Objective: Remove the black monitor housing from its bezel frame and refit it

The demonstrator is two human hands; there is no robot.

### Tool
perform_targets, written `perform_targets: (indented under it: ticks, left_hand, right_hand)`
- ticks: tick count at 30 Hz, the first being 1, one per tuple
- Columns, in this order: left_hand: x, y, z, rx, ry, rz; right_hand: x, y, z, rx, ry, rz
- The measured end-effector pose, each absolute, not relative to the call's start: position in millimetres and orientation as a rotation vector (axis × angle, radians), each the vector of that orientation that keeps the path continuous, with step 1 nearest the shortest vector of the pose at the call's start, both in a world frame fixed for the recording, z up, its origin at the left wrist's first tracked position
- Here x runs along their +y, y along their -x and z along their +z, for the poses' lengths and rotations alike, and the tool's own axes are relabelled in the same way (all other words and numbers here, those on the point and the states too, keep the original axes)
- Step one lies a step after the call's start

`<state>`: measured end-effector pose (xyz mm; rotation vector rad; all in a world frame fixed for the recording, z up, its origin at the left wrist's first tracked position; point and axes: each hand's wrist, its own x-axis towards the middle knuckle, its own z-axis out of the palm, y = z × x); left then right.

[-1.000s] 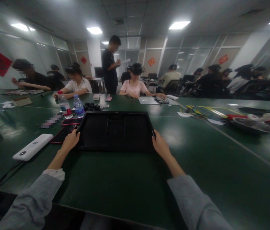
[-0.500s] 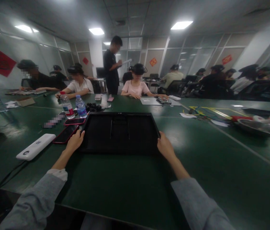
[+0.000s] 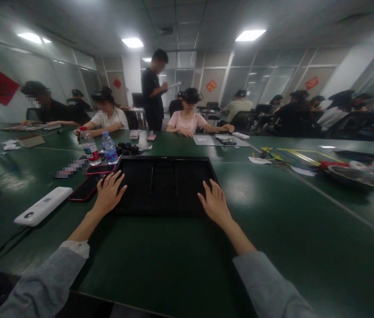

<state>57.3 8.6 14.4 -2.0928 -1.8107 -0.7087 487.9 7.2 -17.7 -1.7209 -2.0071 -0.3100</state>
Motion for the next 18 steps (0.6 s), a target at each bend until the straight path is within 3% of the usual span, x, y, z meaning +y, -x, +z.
perform_targets:
  ticks: [9, 18]
  left_hand:
    - [7, -63, 17, -1.892, 2.041, -0.709]
    - [39, -10, -3, -2.426, 1.909, -1.165]
  right_hand:
    - [10, -487, -15, -1.766, 1.801, -0.374]
    - [20, -507, -24, -1.747, 1.842, -0.258]
